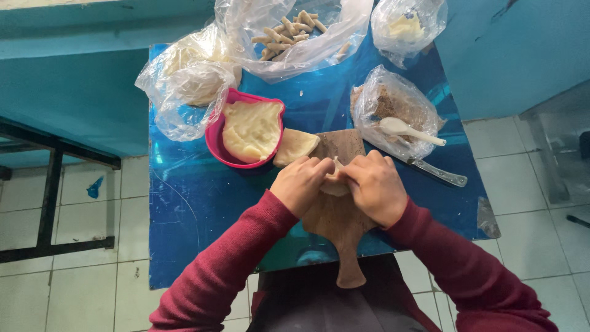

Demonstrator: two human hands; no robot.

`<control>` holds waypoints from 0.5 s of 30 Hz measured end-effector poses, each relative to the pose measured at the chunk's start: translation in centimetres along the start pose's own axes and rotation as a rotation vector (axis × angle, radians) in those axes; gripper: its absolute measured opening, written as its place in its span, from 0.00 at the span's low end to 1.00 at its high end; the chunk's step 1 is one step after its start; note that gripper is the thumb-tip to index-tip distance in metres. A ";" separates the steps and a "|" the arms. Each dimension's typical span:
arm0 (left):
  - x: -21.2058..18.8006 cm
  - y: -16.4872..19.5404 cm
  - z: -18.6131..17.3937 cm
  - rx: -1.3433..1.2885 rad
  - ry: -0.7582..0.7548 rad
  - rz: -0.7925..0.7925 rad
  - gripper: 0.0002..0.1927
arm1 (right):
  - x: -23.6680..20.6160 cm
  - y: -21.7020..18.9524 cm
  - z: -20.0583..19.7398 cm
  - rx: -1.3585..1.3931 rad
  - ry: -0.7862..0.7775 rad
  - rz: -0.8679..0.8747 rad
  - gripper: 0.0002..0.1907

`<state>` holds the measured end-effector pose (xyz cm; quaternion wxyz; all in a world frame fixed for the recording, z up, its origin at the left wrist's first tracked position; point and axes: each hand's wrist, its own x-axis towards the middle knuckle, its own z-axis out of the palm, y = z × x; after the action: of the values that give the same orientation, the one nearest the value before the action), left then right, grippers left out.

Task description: The person places a square dough wrapper on a small wooden board, spoons filling from a plastic bag onto it, and folds the wrapper over the filling by hand, repeating the process for successive wrappers. A bowl of dough and a knife sit on the blue table nearby.

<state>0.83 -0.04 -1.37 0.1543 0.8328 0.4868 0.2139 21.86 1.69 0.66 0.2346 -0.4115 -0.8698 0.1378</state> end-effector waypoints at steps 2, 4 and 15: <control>0.0 0.0 -0.1 0.006 0.045 0.017 0.05 | 0.4 0.7 0.1 0.098 -0.019 0.033 0.03; 0.0 0.1 -0.1 0.055 0.124 0.076 0.04 | 0.5 0.9 0.3 0.143 -0.005 0.037 0.05; -0.1 0.5 0.2 0.167 0.063 0.084 0.06 | 0.3 -0.1 -0.3 -0.013 0.015 -0.026 0.03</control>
<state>1.26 -0.33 -1.33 0.0598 0.8553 0.4720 0.2052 21.77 1.85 1.02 0.2401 -0.4026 -0.8743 0.1259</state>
